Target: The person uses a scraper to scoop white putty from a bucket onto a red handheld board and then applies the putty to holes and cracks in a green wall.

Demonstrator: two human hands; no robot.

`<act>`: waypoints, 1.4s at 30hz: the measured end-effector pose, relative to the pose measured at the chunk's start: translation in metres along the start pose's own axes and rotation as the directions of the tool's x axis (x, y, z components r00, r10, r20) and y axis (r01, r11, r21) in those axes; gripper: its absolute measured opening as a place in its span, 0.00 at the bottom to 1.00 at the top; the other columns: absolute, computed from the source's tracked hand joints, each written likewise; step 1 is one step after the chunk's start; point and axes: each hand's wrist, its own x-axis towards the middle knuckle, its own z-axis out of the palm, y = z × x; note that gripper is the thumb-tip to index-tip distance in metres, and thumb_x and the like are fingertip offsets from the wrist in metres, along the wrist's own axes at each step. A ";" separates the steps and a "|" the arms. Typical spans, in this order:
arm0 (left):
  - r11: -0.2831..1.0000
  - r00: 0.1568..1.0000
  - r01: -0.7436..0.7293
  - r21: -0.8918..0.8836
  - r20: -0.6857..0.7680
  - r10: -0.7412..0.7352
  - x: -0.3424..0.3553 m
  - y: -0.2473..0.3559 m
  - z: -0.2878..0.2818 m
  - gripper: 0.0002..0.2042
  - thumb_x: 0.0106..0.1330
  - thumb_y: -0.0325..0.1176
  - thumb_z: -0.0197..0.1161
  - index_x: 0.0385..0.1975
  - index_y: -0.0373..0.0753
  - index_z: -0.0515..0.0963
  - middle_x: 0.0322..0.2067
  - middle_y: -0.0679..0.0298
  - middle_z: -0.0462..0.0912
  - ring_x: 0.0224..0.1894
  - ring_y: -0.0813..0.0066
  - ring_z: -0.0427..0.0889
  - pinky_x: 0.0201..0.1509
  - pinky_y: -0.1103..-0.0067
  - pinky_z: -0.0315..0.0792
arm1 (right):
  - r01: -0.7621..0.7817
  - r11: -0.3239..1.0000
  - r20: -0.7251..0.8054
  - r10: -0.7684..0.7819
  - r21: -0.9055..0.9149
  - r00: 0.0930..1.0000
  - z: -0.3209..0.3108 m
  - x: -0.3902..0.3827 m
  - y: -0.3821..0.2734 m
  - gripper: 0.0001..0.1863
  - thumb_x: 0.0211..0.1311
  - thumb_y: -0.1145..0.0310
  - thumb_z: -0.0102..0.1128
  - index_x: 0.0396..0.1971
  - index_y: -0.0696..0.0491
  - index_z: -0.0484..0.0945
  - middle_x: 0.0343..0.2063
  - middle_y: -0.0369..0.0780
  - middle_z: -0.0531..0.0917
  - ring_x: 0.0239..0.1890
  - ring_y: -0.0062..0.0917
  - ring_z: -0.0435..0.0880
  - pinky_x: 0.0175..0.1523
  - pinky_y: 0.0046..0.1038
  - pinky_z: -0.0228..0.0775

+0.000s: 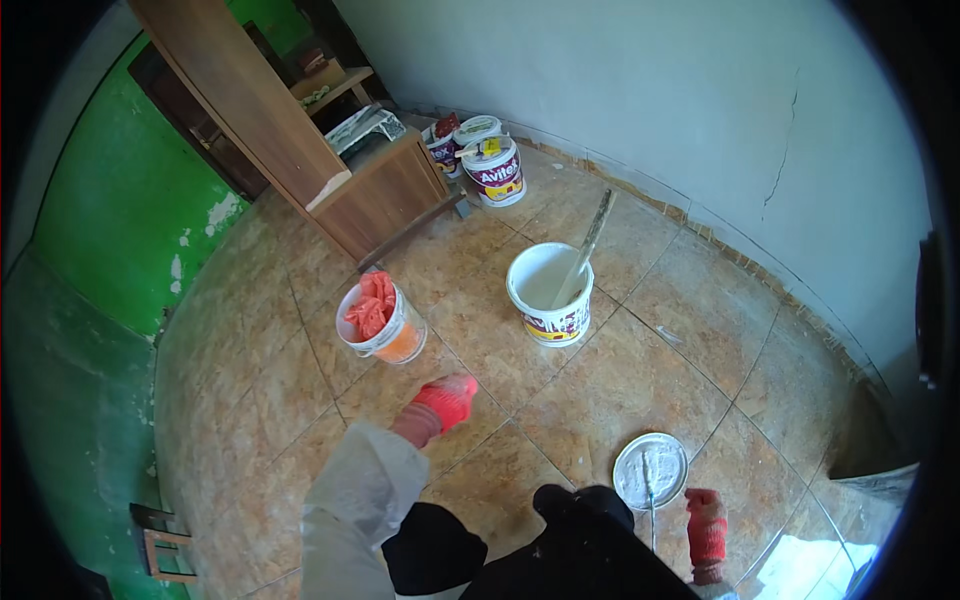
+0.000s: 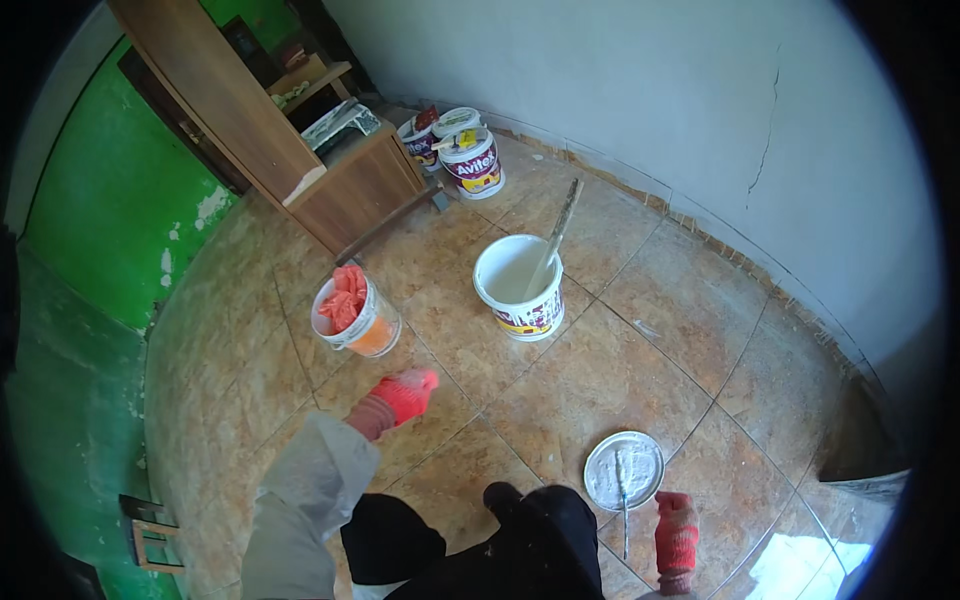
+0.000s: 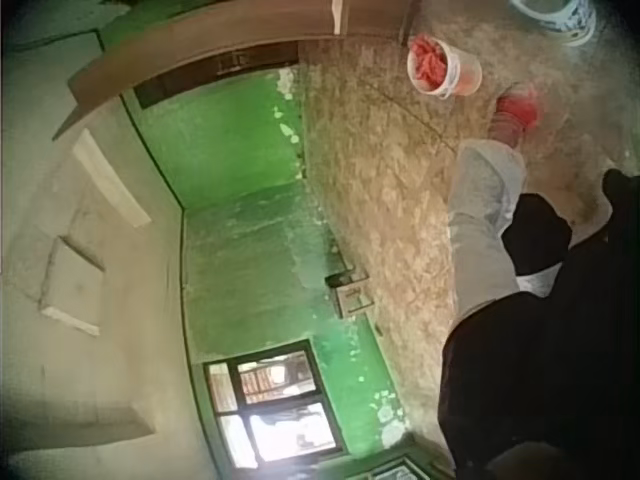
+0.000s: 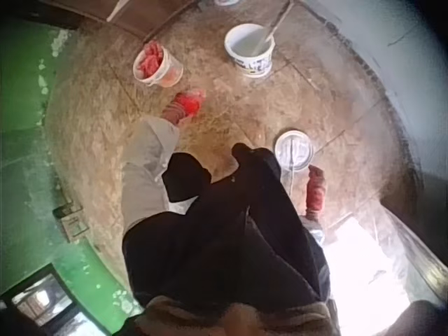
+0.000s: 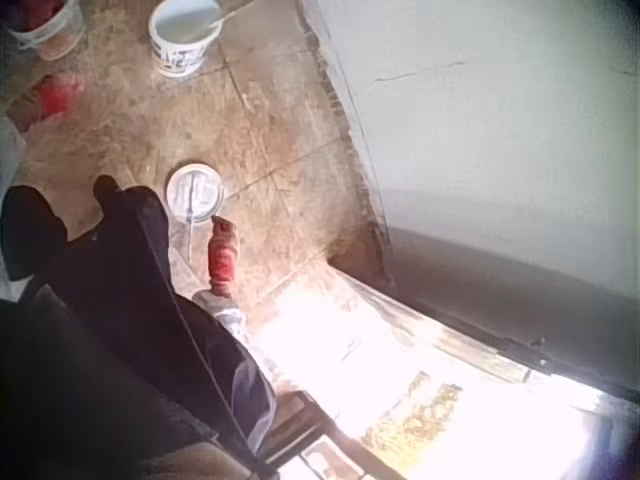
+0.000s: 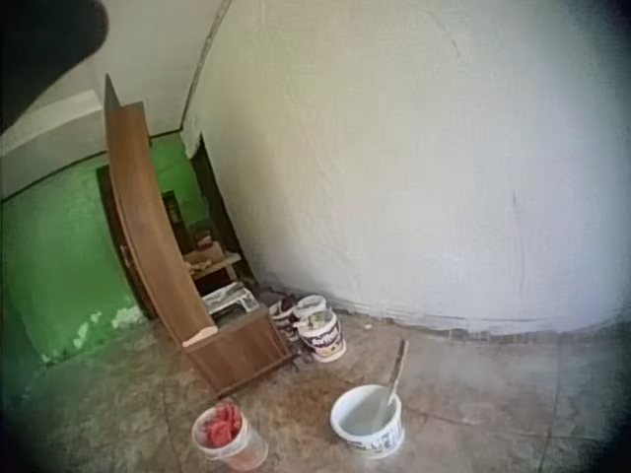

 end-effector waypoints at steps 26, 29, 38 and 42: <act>0.730 0.641 0.491 -0.476 -0.369 -0.672 0.425 -0.180 0.110 0.08 0.57 0.36 0.50 0.33 0.41 0.70 0.32 0.55 0.74 0.38 0.57 0.74 0.38 0.66 0.70 | 0.565 0.790 0.457 -0.423 -0.235 0.782 0.327 0.350 -0.639 0.11 0.58 0.66 0.48 0.32 0.57 0.77 0.26 0.37 0.80 0.29 0.19 0.78 0.36 0.21 0.69; 0.832 0.674 0.400 -0.385 -0.492 -0.552 0.420 -0.199 0.110 0.05 0.57 0.33 0.50 0.32 0.44 0.71 0.31 0.56 0.74 0.36 0.57 0.75 0.33 0.66 0.72 | 0.601 0.768 0.491 -0.446 -0.219 0.748 0.395 0.422 -0.697 0.13 0.56 0.63 0.49 0.32 0.57 0.77 0.24 0.37 0.79 0.27 0.20 0.77 0.34 0.22 0.68; 0.851 0.791 0.365 -0.378 -0.356 -0.498 0.453 -0.190 0.113 0.09 0.53 0.31 0.55 0.35 0.46 0.72 0.32 0.60 0.75 0.30 0.61 0.76 0.30 0.68 0.72 | 0.655 0.720 0.382 -0.553 -0.228 0.740 0.565 0.642 -0.842 0.25 0.51 0.50 0.53 0.38 0.57 0.76 0.29 0.48 0.80 0.34 0.37 0.79 0.43 0.33 0.67; 0.846 0.772 0.317 -0.429 -0.401 -0.493 0.416 -0.219 0.168 0.09 0.53 0.32 0.56 0.35 0.46 0.72 0.31 0.61 0.75 0.30 0.59 0.75 0.30 0.68 0.71 | 0.627 0.712 0.374 -0.513 -0.317 0.772 0.649 0.687 -0.856 0.28 0.50 0.49 0.55 0.38 0.60 0.75 0.33 0.49 0.80 0.39 0.37 0.78 0.46 0.33 0.66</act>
